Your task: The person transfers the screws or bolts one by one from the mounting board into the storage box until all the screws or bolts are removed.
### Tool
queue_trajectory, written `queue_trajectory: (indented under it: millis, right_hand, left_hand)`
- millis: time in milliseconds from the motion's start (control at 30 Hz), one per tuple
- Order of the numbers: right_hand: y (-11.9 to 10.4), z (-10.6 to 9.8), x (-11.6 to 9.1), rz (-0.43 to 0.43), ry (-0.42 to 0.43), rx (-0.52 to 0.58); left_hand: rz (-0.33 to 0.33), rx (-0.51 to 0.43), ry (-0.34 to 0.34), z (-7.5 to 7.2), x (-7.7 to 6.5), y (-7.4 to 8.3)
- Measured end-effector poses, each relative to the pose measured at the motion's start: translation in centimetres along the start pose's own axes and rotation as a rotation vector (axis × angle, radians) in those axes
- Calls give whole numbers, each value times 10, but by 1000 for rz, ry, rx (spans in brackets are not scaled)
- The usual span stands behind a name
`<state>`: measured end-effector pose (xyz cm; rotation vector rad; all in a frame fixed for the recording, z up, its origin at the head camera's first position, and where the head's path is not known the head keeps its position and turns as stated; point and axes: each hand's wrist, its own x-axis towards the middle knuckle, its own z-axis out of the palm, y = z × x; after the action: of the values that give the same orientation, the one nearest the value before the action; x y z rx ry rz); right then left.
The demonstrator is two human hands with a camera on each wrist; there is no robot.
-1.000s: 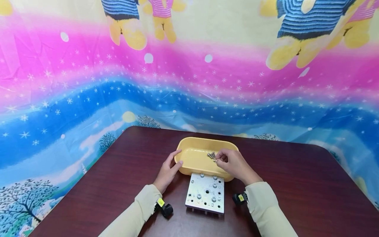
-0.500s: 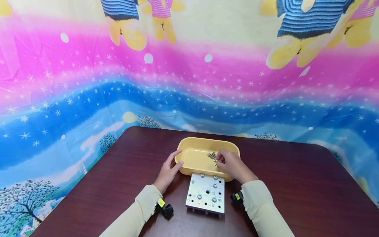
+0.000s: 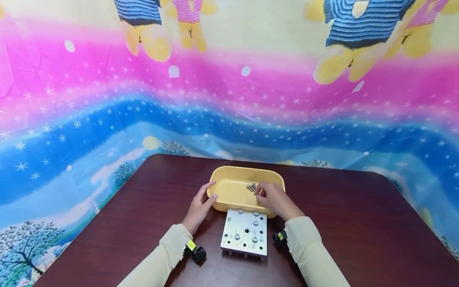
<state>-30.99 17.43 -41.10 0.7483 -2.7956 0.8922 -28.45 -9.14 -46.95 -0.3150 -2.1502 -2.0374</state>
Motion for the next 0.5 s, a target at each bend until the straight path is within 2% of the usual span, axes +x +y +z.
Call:
queue_trajectory:
  millis: [333, 500]
  right_hand:
    - [0, 3, 0, 30, -1, -28]
    - [0, 1, 0, 47, -7, -16]
  left_hand:
    - [-32, -7, -12, 0, -1, 3]
    - [-39, -18, -34, 0, -6, 18]
